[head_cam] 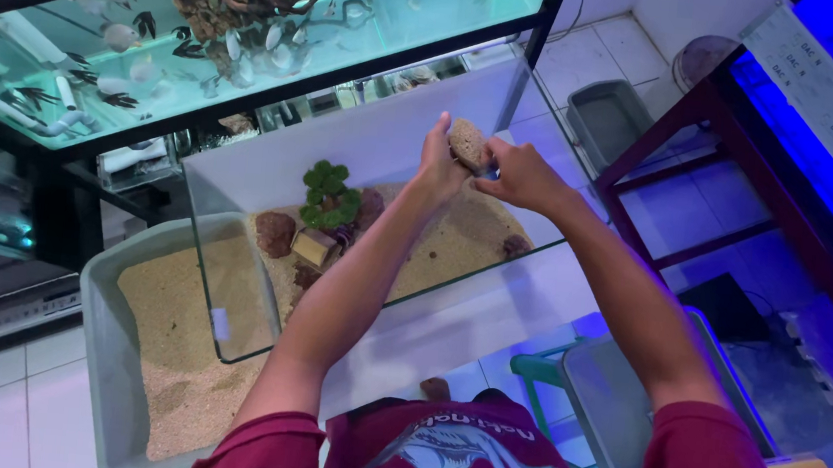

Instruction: The person scoops sand from a large bin using a small plastic cup and pours it into a glass terrarium. They repeatedly spread and level the sand with their hands to create an even base layer around existing decorations.

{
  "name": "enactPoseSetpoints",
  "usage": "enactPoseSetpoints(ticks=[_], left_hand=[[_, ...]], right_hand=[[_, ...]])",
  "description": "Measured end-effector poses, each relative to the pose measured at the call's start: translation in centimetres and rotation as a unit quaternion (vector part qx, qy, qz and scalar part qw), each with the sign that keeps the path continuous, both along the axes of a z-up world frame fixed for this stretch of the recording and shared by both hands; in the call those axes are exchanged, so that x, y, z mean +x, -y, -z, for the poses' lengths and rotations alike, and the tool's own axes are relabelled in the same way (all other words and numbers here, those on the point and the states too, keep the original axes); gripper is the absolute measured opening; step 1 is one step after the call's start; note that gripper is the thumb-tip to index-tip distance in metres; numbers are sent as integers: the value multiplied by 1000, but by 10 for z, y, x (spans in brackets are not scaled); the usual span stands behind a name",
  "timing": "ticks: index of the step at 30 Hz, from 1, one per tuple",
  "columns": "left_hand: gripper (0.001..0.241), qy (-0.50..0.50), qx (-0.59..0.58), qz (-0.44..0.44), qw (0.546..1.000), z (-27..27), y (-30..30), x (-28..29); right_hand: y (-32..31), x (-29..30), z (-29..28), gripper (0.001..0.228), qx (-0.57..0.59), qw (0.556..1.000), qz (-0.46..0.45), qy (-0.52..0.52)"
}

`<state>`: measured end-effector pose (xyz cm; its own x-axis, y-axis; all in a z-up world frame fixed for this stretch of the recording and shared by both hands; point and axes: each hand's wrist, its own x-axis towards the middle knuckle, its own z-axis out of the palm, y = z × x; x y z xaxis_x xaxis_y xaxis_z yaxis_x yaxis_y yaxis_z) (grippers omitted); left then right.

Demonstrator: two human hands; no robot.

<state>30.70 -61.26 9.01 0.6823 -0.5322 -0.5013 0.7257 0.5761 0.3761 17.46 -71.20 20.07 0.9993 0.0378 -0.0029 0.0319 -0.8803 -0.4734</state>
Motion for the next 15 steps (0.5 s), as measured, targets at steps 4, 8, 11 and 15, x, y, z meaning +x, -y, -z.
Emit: enactPoseSetpoints(ticks=[4,8,11,15], left_hand=[[91,92,79,55,991,-31,-24,-26],[95,160,204,129,957,-25,-32,-33],[92,160,234,147,948,-24,-32,-37],[90,164,228,144,949,-14,-32,-32]], right_hand=[[11,14,15,36,-6,999,24,-21],[19,19,20,36,-95,989,70,-92],[23,15,19,38,-101,983,80,-129],[31,23,33,44,-116,980,81,-141]])
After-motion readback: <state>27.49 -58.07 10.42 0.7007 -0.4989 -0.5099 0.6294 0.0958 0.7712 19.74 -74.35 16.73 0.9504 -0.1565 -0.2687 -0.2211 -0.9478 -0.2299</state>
